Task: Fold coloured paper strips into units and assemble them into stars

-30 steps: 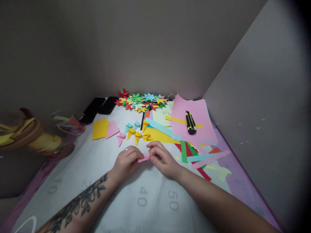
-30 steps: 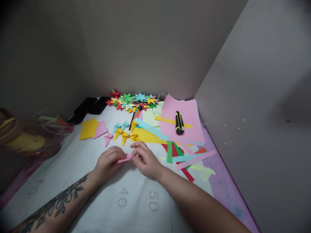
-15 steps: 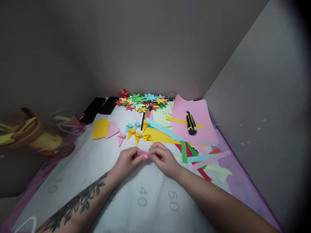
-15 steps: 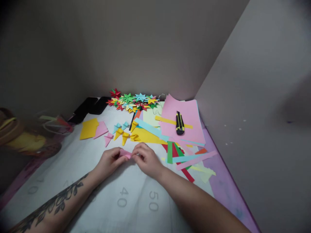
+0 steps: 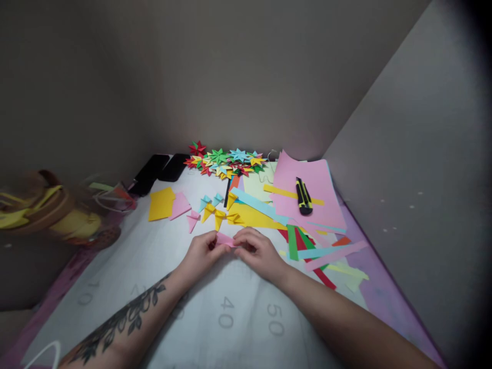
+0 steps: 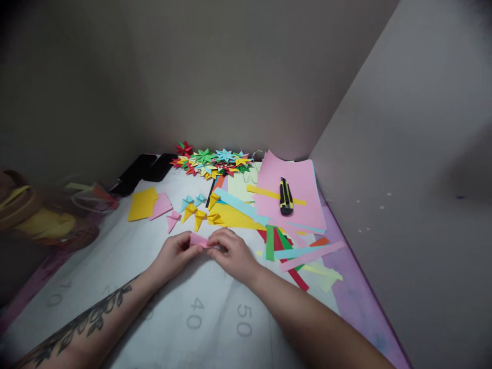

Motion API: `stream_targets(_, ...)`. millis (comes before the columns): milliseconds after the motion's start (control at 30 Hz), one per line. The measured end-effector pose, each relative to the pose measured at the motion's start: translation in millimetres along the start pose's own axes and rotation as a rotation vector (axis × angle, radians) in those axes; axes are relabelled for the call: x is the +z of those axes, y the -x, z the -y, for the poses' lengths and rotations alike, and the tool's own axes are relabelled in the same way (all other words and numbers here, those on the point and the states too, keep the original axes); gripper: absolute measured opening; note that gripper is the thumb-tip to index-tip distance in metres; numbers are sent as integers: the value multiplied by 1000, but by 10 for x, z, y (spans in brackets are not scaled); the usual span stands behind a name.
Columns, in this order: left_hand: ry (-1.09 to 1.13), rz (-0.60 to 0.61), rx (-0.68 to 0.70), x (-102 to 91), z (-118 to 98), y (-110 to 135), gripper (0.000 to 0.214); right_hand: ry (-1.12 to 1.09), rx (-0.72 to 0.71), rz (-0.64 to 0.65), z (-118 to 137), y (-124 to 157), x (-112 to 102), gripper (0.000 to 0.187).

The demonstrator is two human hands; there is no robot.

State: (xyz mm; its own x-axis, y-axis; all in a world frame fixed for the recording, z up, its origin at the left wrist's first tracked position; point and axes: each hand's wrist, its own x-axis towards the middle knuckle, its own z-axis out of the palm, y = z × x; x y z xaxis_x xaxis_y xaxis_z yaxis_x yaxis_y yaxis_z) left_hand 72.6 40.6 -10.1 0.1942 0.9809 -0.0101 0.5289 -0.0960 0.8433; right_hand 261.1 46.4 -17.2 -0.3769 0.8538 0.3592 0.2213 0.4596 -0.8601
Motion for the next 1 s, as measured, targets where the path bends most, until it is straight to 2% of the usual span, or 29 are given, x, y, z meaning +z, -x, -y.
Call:
stream_targets(200,-15,50,45,1,-10,9,26,44,55,-12,4,-3,6,9)
stream_targets(433,-2,38,80,4,-22,18,26,37,2,-12,-6,6,11,10)
stream_targets(567,-7,76,125,16,-43,29,22,17,-25,6,-1,2,2,11)
stream_targets(633,-6,31,158,26,-42,47,20,7,-45,22,3,5,-4,12)
stream_targets(733,0,-113,253,37,-39,78,29,26,-77,27,2,16,2,13)
stream_targets(900,-74,-53,448,26,-65,93,6,90,-137,-38,2,32,41,12)
stream_targets(1000,-79,-121,458,3,-82,90,7,89,-145,-84,12,40,43,10)
